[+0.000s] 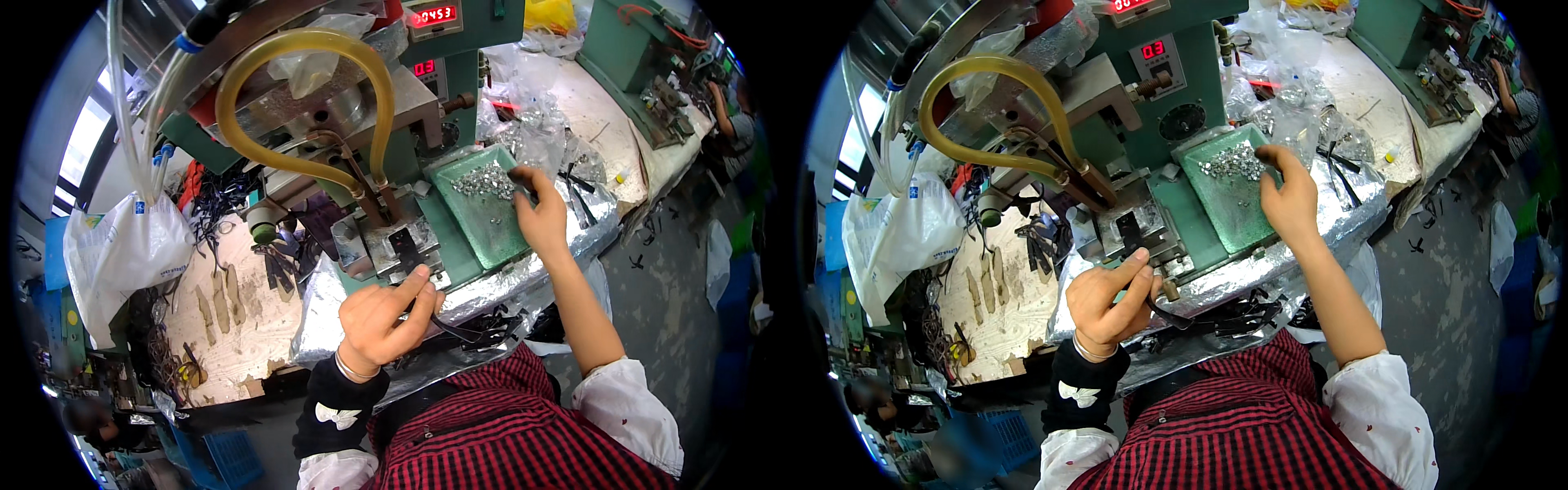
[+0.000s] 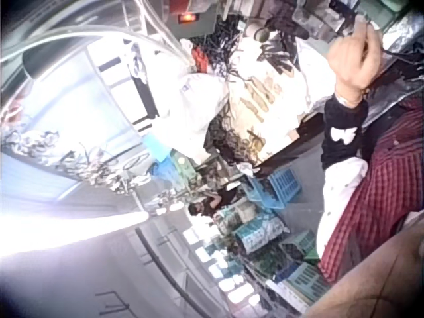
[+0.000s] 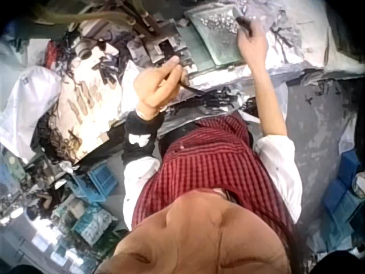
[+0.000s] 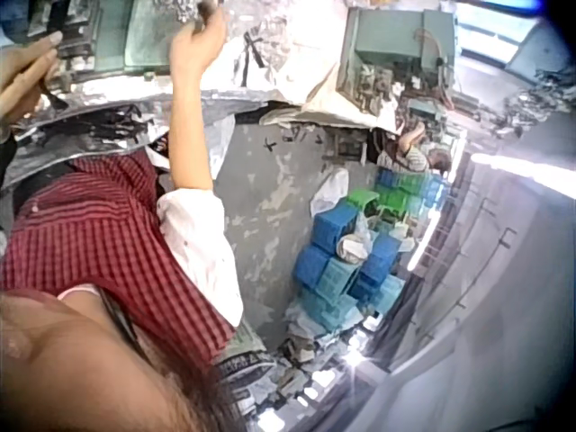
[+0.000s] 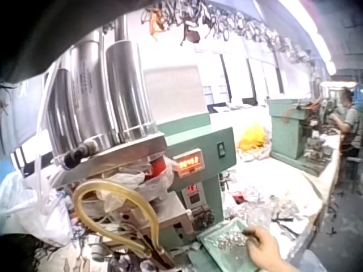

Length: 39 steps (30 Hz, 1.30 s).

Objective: The person operates a small press machine to attach metal fasteners to black elastic bands. They repeatedly pick up a band, place it in the machine, press down to attach the fastener, and then drop the finished item. Later, they collect the finished bands from the floor and place them into a white sack.

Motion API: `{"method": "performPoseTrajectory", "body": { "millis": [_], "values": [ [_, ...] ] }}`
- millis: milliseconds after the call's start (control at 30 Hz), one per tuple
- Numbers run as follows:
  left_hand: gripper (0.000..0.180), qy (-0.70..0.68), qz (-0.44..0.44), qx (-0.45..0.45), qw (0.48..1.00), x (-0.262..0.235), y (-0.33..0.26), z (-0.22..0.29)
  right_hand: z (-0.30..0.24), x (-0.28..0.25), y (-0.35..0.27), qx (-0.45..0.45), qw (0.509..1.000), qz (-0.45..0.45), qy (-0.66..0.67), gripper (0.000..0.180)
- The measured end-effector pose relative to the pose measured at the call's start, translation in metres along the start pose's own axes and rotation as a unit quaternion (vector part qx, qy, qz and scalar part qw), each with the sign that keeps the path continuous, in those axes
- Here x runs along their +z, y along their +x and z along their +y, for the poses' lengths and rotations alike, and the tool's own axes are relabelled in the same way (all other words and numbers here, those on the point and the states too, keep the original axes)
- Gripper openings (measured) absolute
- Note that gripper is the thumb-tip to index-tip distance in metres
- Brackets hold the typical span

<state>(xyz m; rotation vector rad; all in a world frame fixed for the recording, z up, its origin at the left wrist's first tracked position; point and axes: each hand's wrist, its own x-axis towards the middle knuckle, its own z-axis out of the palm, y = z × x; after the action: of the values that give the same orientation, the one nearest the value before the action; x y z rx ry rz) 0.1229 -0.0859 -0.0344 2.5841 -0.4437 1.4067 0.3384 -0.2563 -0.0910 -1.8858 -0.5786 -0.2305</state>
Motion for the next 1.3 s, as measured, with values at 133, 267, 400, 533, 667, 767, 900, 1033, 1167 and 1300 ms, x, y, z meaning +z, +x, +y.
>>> {"method": "performPoseTrajectory", "body": {
  "millis": [133,267,400,533,667,767,900,1033,1167,1300],
  "values": [
    [0.03,0.003,0.01,-0.004,1.0,0.0,0.001,-0.002,-0.006,-0.01,-0.011,-0.092,0.98,-0.12,-0.13,0.016],
    [0.033,-0.017,0.02,-0.053,0.998,0.001,-0.008,0.006,-0.003,0.006,-0.024,-0.145,0.958,-0.09,-0.232,0.015],
    [0.037,0.0,-0.027,-0.122,0.992,-0.034,-0.014,0.028,0.006,0.02,-0.03,-0.119,0.971,-0.062,-0.198,0.012],
    [0.023,0.185,0.041,-0.218,0.957,-0.073,-0.053,-0.01,0.022,-0.007,-0.042,0.0,0.999,-0.046,0.005,0.013],
    [0.019,0.269,-0.066,-0.354,0.893,-0.068,-0.083,-0.108,0.015,-0.005,-0.034,-0.003,0.998,-0.064,0.029,0.024],
    [0.015,0.247,-0.093,-0.35,0.899,-0.024,-0.118,-0.177,0.0,0.012,-0.027,-0.011,0.991,-0.105,0.081,0.022],
    [0.026,0.271,-0.286,-0.494,0.775,0.013,-0.119,-0.193,-0.004,0.013,-0.026,-0.047,0.995,-0.088,-0.01,0.019],
    [0.026,0.284,-0.27,-0.449,0.803,-0.014,-0.149,-0.182,0.009,-0.022,-0.047,-0.034,0.997,-0.025,-0.059,0.015],
    [0.02,0.27,-0.216,-0.375,0.86,-0.055,-0.164,-0.174,0.018,-0.05,-0.067,-0.025,0.998,0.004,-0.061,0.015],
    [0.022,0.27,-0.233,-0.395,0.847,-0.049,-0.126,-0.142,-0.058,-0.023,-0.053,-0.075,0.994,-0.076,0.016,0.014]
  ]
}}
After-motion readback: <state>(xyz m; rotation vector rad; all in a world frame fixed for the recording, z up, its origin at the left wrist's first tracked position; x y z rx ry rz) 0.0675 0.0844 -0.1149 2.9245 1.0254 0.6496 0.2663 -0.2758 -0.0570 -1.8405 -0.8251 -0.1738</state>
